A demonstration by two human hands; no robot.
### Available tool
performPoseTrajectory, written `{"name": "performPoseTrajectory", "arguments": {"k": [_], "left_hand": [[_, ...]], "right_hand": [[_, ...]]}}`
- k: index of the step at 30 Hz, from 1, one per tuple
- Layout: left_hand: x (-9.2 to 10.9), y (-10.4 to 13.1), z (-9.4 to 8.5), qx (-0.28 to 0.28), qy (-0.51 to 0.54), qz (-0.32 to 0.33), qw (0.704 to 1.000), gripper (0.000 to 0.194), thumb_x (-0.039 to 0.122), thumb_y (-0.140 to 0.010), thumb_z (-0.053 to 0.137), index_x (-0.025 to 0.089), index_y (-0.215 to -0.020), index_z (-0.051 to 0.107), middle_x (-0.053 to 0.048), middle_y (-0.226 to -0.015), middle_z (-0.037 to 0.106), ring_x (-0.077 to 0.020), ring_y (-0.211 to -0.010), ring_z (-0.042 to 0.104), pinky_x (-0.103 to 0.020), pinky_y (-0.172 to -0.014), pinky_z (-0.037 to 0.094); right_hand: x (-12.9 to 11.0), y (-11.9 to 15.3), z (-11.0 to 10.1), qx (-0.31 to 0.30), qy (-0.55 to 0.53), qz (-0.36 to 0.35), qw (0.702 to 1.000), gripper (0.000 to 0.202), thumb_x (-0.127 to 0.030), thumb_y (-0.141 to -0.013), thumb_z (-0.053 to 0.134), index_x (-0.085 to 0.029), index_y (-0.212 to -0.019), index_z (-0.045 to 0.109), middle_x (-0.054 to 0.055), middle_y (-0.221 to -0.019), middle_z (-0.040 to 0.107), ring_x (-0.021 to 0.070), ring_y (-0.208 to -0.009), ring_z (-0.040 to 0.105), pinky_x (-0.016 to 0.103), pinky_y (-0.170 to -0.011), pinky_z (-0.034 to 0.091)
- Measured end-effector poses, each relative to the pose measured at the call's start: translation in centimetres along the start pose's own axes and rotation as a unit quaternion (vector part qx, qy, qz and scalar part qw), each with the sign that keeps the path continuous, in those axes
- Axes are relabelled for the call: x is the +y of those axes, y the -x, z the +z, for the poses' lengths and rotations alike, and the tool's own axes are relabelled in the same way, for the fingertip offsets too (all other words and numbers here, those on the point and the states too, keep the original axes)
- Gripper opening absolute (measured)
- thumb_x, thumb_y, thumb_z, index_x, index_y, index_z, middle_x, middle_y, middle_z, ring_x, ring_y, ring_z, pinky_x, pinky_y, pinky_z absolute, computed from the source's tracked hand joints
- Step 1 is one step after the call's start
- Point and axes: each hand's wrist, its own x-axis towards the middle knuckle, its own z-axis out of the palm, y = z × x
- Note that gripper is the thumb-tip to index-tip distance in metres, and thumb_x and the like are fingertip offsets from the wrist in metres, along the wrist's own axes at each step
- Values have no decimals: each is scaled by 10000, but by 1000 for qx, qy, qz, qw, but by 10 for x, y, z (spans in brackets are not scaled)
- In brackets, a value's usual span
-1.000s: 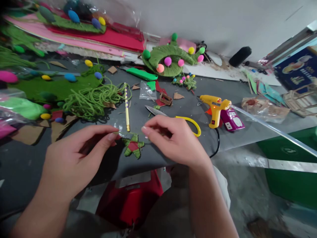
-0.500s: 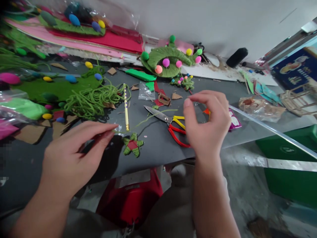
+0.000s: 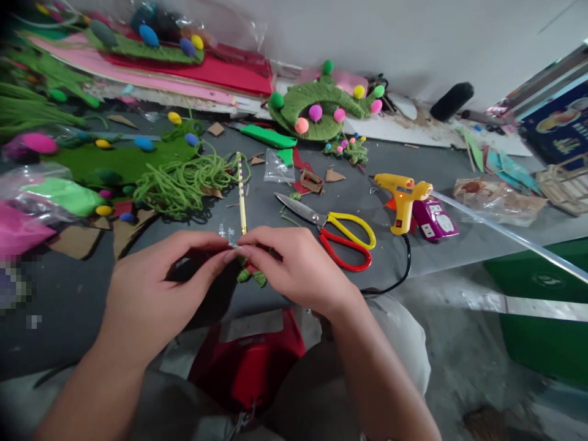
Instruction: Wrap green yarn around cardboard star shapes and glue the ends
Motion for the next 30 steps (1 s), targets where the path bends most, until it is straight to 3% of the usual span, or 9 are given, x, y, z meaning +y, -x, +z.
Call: {"name": "performPoseTrajectory", "arguments": {"k": [4, 9, 15, 20, 24, 25, 27, 29, 30], "left_hand": [[-3, -1, 2, -8, 9, 23, 1000, 90, 200, -950, 658, 237, -1019, 701, 18, -961, 754, -136, -858, 695, -249, -802, 520], [-7, -4, 7, -61, 59, 58, 995, 160, 145, -987, 571, 197, -1070, 698, -27, -1006, 733, -142, -913, 674, -255, -831, 505], [-6, -4, 8, -77, 52, 64, 994, 181, 144, -985, 553, 192, -1077, 701, -50, -1009, 731, -169, -935, 667, -283, -845, 503], [-5, -4, 9, -77, 60, 56, 994, 173, 174, -988, 544, 196, -1078, 690, -52, -990, 725, -183, -921, 662, -310, -834, 511], [-6, -4, 6, -72, 60, 40, 995, 173, 209, -997, 537, 211, -1098, 677, -61, -1005, 719, -202, -941, 664, -341, -850, 516], [-6, -5, 4, -70, 58, 35, 995, 173, 210, -995, 537, 213, -1099, 676, -61, -1012, 719, -203, -950, 664, -343, -853, 516], [-8, -6, -2, -49, 50, 25, 997, 162, 201, -987, 547, 219, -1080, 679, -54, -1015, 720, -197, -949, 666, -336, -848, 520], [-11, -9, -9, -8, 33, 9, 999, 145, 194, -976, 558, 223, -1044, 683, -46, -1004, 719, -188, -920, 667, -327, -829, 529], [-14, -10, -13, 17, 20, -1, 1000, 142, 190, -970, 560, 223, -1029, 685, -45, -1000, 716, -188, -910, 667, -328, -823, 534]], "right_hand": [[-4, 1, -8, -5, 55, -2, 998, 186, -254, -1007, 566, -202, -939, 731, -9, -856, 763, 134, -793, 685, 254, -742, 487], [1, 5, -14, -10, 125, 3, 992, 138, -244, -972, 600, -217, -941, 732, -21, -803, 731, 112, -658, 578, 249, -627, 419], [5, 8, -18, -27, 136, 16, 990, 140, -282, -974, 596, -226, -976, 725, -26, -775, 700, 107, -633, 537, 247, -610, 405], [4, 9, -24, -2, 163, 29, 986, 161, -355, -974, 612, -232, -954, 714, -12, -781, 714, 122, -644, 573, 256, -591, 410], [7, 8, -35, -33, 166, 22, 985, 135, -343, -964, 633, -244, -925, 716, -13, -813, 738, 131, -633, 610, 267, -580, 447], [8, 7, -38, -12, 177, 14, 984, 125, -339, -958, 643, -250, -918, 722, -10, -830, 745, 145, -657, 632, 282, -606, 471], [8, 2, -46, 152, 217, -20, 964, 102, -329, -946, 660, -266, -939, 739, 12, -899, 761, 203, -793, 690, 347, -741, 525], [6, -5, -53, 360, 239, -52, 900, 170, -314, -960, 639, -292, -1086, 750, 43, -1074, 757, 275, -1020, 695, 442, -938, 520], [4, -8, -56, 429, 241, -65, 868, 254, -307, -966, 627, -305, -1198, 729, 54, -1185, 732, 300, -1124, 668, 476, -1008, 498]]}}
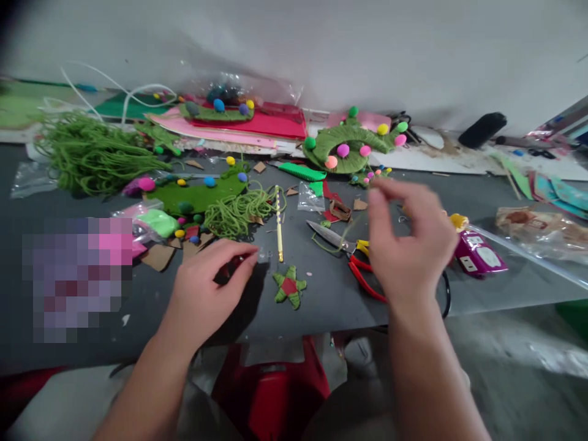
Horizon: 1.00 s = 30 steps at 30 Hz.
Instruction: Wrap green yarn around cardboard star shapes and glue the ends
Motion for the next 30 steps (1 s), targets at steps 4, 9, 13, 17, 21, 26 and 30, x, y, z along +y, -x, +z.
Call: {"name": "performPoseTrajectory", "arguments": {"k": [4, 9, 13, 17, 21, 26, 30], "left_hand": [[-12, -5, -14, 92, -70, -35, 993, 140, 183, -932, 583, 215, -987, 707, -55, -1019, 683, -213, -949, 667, -364, -855, 547], [-23, -4, -29, 166, -107, -65, 978, 162, 220, -909, 631, 234, -1041, 726, -94, -1215, 605, -228, -996, 657, -361, -828, 572], [-26, -2, -34, 161, -109, -80, 978, 148, 240, -917, 642, 232, -1057, 691, -72, -1163, 671, -218, -925, 657, -363, -814, 559], [-29, -5, -33, 158, -123, -98, 975, 232, 288, -922, 646, 229, -1142, 687, -61, -1050, 670, -181, -776, 620, -335, -727, 521], [-30, -12, -32, 160, -147, -116, 969, 201, 322, -910, 659, 244, -1075, 744, -45, -1010, 654, -139, -650, 554, -311, -621, 446], [-28, -16, -30, 156, -129, -102, 974, 114, 296, -916, 654, 223, -942, 737, -33, -945, 655, -156, -707, 563, -314, -645, 441], [-20, -11, -29, 148, -31, -80, 985, 55, 271, -907, 687, 225, -917, 715, -9, -924, 665, -138, -712, 577, -278, -607, 447]], "right_hand": [[-7, -12, 8, 66, -3, -35, 997, 431, -246, -936, 661, -268, -1366, 663, 102, -1378, 647, 320, -1298, 582, 506, -1095, 470], [-16, -9, 26, -54, -74, -49, 995, 218, -206, -922, 662, -236, -1119, 750, 89, -1169, 732, 268, -1140, 672, 481, -1037, 509], [-19, 1, 38, -144, -105, -34, 983, 154, -211, -933, 647, -230, -1056, 737, 67, -1099, 741, 232, -1048, 689, 412, -968, 527], [-20, 14, 46, -210, -122, -25, 970, 134, -219, -937, 643, -224, -1043, 724, 73, -1099, 734, 232, -1074, 671, 416, -984, 511], [-21, 23, 50, -237, -144, -21, 960, 125, -199, -945, 630, -212, -1036, 716, 73, -1080, 725, 220, -1063, 661, 399, -968, 514], [-21, 25, 52, -270, -165, -16, 949, 100, -189, -952, 624, -206, -1010, 704, 58, -1068, 723, 195, -1035, 659, 359, -943, 514], [-24, 26, 53, -292, -171, 0, 941, 87, -187, -963, 611, -209, -974, 694, 39, -1029, 719, 172, -972, 657, 323, -890, 511]]}}
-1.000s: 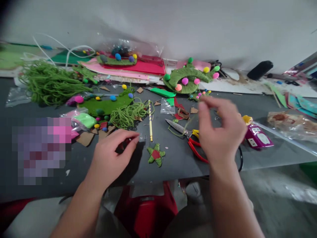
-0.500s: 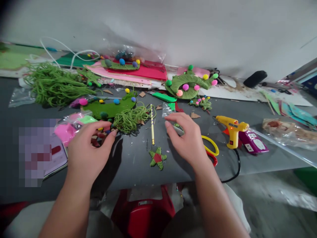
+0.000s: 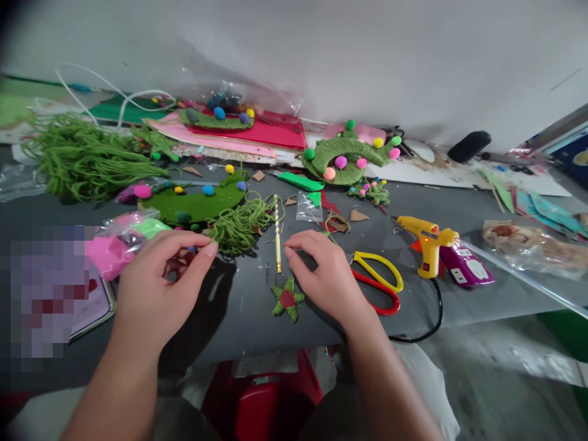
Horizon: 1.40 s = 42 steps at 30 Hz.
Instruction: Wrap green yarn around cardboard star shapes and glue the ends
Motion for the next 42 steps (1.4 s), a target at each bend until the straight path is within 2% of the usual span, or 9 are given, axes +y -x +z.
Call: {"name": "performPoseTrajectory", "arguments": {"k": [7, 12, 16, 21, 26, 31, 33, 37, 42], "left_hand": [[10, 6, 5, -12, 264, -112, 958, 80, 296, -906, 734, 249, -971, 731, -2, -1011, 768, -157, -933, 716, -254, -825, 572], [15, 7, 6, 2, 363, -96, 927, 44, 232, -908, 732, 247, -944, 712, 8, -978, 766, -172, -1005, 719, -285, -911, 561], [22, 12, 0, -78, 273, 3, 959, 102, 153, -898, 702, 245, -941, 687, -19, -1137, 716, -199, -1144, 661, -351, -1013, 525], [25, 15, 0, -144, 89, 140, 975, 131, 138, -868, 695, 241, -951, 698, -45, -1402, 569, -244, -1350, 518, -429, -1180, 375], [23, 15, 5, -152, 83, 138, 975, 139, 137, -891, 648, 231, -993, 663, -51, -1402, 571, -210, -1338, 525, -378, -1171, 386], [15, 14, 12, -97, 22, 110, 989, 286, 172, -905, 646, 209, -1184, 596, -75, -1274, 657, -229, -1228, 591, -403, -1070, 459], [9, 14, 16, -118, -29, 133, 984, 369, 190, -921, 632, 211, -1286, 583, -77, -1288, 674, -258, -1206, 596, -447, -1033, 469], [0, 12, 21, -120, -41, 126, 984, 197, 165, -944, 572, 214, -1098, 685, -56, -1173, 734, -267, -1123, 641, -464, -975, 494], [-7, 9, 18, -64, -100, 83, 989, 195, 140, -925, 552, 201, -1028, 707, -70, -1057, 752, -275, -1000, 681, -440, -885, 531]], "right_hand": [[-23, 10, 4, -105, -112, 44, 987, 116, -252, -987, 603, -233, -1016, 713, 2, -1014, 725, 134, -922, 667, 261, -841, 521], [-34, 11, 15, -151, -214, 56, 964, 306, -249, -986, 608, -277, -1287, 653, -3, -1216, 726, 133, -1083, 680, 247, -942, 535], [-35, 4, 30, -148, -395, 56, 905, 451, -175, -986, 581, -318, -1414, 567, -2, -1374, 653, 136, -1235, 625, 281, -1083, 482], [-34, 0, 35, -116, -551, 178, 807, 248, -328, -1015, 562, -251, -1166, 743, 27, -1155, 738, 139, -1059, 686, 263, -977, 523], [-31, 4, 30, -70, -490, 192, 848, 126, -332, -917, 740, -222, -971, 770, -20, -863, 716, 69, -779, 638, 181, -776, 512], [-31, 7, 24, -44, -438, 175, 881, 196, -358, -980, 652, -219, -975, 790, 13, -914, 728, 98, -829, 649, 217, -783, 509], [-34, 10, 20, -74, -451, 148, 877, 244, -357, -1018, 587, -231, -994, 795, 19, -912, 717, 110, -830, 646, 242, -784, 509], [-37, 16, 7, -96, -515, 28, 851, 282, -328, -1030, 541, -230, -997, 803, 49, -908, 723, 158, -865, 657, 304, -775, 520], [-31, 14, -29, 38, -590, -46, 805, 282, -385, -964, 622, -242, -795, 796, 2, -702, 703, 109, -641, 618, 265, -632, 550]]}}
